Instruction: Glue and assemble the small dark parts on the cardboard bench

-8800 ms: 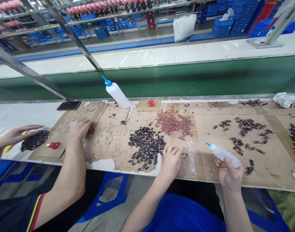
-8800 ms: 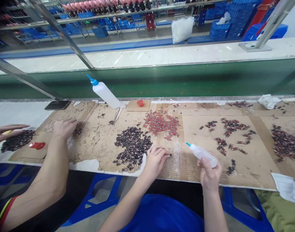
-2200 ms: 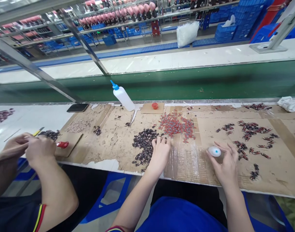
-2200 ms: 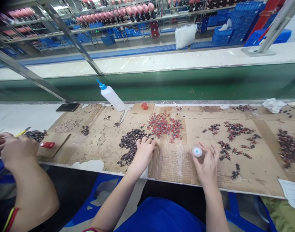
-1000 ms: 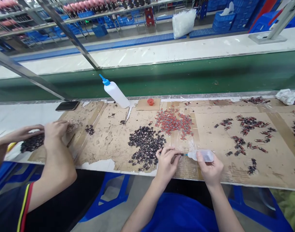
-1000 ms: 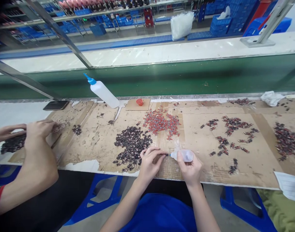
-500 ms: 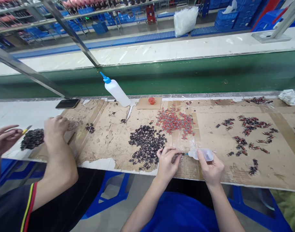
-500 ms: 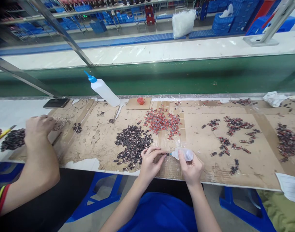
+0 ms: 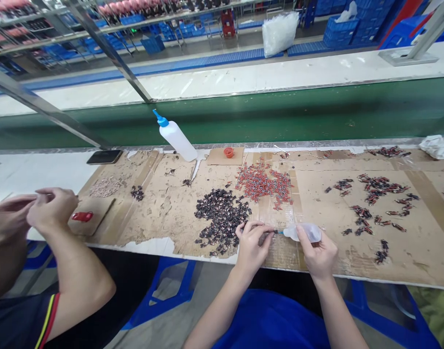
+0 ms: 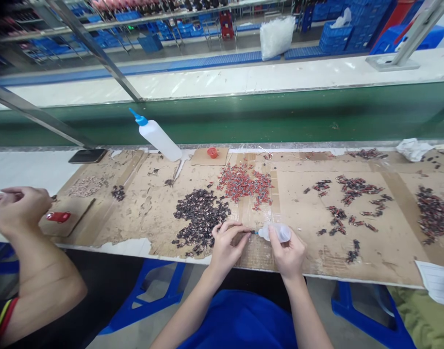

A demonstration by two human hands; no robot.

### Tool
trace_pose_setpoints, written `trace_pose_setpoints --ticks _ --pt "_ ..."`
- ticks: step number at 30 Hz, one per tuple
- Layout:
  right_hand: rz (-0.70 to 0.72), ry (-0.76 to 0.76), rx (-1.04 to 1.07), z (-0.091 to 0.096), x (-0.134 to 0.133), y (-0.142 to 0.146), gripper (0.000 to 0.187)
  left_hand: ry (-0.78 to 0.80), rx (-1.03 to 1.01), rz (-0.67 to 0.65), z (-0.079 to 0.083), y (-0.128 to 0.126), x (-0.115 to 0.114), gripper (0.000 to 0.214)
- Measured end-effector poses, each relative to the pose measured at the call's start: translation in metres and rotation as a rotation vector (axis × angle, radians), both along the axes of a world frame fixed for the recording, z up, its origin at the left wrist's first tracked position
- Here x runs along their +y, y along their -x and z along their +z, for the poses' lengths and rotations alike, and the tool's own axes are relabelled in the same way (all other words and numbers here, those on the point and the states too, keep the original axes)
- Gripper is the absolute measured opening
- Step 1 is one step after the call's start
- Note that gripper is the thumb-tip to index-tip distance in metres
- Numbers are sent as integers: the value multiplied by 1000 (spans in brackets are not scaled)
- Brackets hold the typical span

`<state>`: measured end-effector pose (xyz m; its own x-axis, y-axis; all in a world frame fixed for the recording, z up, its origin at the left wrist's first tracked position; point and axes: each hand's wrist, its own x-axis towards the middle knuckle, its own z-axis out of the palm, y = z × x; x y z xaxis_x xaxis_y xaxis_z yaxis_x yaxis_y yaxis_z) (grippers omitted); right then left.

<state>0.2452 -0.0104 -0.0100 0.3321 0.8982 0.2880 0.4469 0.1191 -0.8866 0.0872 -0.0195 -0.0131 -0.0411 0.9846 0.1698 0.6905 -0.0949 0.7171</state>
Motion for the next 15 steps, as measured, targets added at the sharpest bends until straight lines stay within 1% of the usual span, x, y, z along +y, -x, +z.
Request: trace_pose_setpoints --ticks 4,7,11,15 --pt "-66 -9 197 5 -1 -4 30 -20 20 -11 1 0 -2 13" --pt "-126 -32 327 4 3 -15 30 -24 50 -21 5 1 0 12" --pt "-134 -63 320 -5 11 -31 43 -52 97 -24 14 2 16 11" --pt "-134 -20 202 -13 16 -36 49 -49 172 -33 18 -2 42 15"
